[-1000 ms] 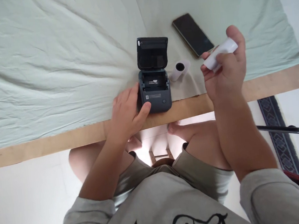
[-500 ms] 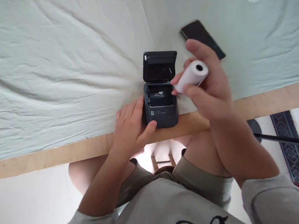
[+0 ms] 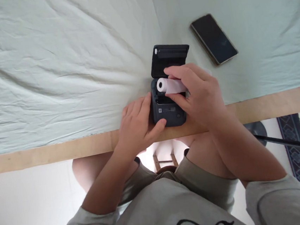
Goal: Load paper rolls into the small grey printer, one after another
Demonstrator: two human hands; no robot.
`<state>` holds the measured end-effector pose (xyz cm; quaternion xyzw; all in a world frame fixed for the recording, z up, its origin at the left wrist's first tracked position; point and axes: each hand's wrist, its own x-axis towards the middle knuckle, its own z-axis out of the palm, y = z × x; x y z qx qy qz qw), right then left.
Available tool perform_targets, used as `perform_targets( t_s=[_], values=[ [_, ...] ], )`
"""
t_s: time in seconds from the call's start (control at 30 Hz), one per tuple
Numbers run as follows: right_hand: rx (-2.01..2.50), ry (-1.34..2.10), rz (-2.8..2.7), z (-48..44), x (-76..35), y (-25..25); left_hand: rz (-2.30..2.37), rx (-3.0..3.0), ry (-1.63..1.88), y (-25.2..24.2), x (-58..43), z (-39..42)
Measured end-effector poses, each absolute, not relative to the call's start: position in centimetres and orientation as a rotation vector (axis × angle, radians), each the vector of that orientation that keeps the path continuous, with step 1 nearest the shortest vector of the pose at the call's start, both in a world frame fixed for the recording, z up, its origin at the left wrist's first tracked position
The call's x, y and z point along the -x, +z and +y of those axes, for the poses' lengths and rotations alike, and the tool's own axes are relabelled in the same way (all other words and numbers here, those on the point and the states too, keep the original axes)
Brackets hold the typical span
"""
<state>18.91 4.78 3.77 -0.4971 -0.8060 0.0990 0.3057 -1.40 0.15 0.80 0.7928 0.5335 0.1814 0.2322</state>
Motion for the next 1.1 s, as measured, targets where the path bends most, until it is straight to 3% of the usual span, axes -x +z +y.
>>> perform_targets(
  t_s=[0.8,1.1],
  values=[
    [1.498,0.363,-2.160,5.3,-18.7,3.0,1.502,-2.102,0.484,1.3,1.1,0.3],
    [1.310,0.400,-2.107,5.2,-19.3,2.5,1.513,-2.097,0.505,1.3,1.0,0.2]
  ],
)
